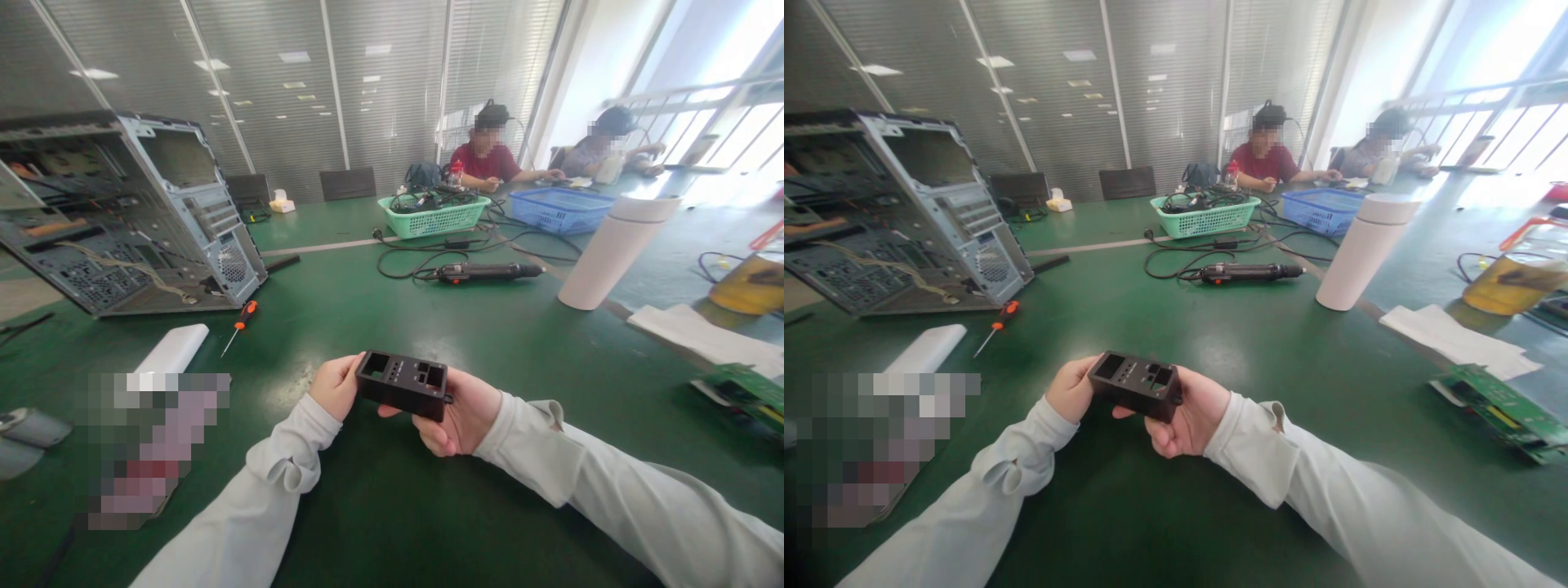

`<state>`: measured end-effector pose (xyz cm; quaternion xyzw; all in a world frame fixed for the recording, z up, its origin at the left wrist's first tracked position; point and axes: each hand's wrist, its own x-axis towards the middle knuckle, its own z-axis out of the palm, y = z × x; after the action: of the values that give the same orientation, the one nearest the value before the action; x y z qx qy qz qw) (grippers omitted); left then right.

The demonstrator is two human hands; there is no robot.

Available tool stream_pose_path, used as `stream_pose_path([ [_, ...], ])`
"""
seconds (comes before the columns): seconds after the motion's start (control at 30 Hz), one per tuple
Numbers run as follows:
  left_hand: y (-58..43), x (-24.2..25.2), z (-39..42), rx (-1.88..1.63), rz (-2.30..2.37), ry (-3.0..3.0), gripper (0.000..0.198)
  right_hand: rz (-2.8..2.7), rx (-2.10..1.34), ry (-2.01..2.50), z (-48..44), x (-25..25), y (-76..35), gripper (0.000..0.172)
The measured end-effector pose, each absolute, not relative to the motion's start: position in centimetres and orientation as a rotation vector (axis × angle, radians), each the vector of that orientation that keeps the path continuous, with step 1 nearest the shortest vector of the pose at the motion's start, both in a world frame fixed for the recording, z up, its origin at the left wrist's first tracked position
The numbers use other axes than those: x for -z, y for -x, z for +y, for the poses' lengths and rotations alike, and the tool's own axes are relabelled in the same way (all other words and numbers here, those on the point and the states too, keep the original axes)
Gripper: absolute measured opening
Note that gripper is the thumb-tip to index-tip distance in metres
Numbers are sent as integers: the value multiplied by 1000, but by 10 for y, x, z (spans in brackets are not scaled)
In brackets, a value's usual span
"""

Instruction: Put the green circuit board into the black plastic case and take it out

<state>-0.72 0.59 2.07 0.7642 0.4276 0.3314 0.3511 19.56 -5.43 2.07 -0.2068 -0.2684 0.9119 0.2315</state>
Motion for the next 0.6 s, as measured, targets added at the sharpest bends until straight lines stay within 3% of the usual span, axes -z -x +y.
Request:
stream_pose_path([
  [0.13, 7, -20, 7, -932, 1114, -2013, 37, -779, -2510, 641, -54, -23, -194, 83],
  [0.27, 6, -21, 9, -1018, 1173, -2050, 37, -921, -2265, 944, -53, -26, -196, 63],
  [0.33, 6, -22, 9, -1026, 1188, -2030, 34, -1148, -1925, 1094, -54, -28, -203, 60],
  [0.47, 7, -21, 9, -1010, 1190, -2024, 31, -1628, -906, 1425, -65, -34, -234, 61],
  [0.6, 7, -16, 10, -1013, 1197, -2012, 28, -1731, -142, 1763, -99, -29, -288, 60],
])
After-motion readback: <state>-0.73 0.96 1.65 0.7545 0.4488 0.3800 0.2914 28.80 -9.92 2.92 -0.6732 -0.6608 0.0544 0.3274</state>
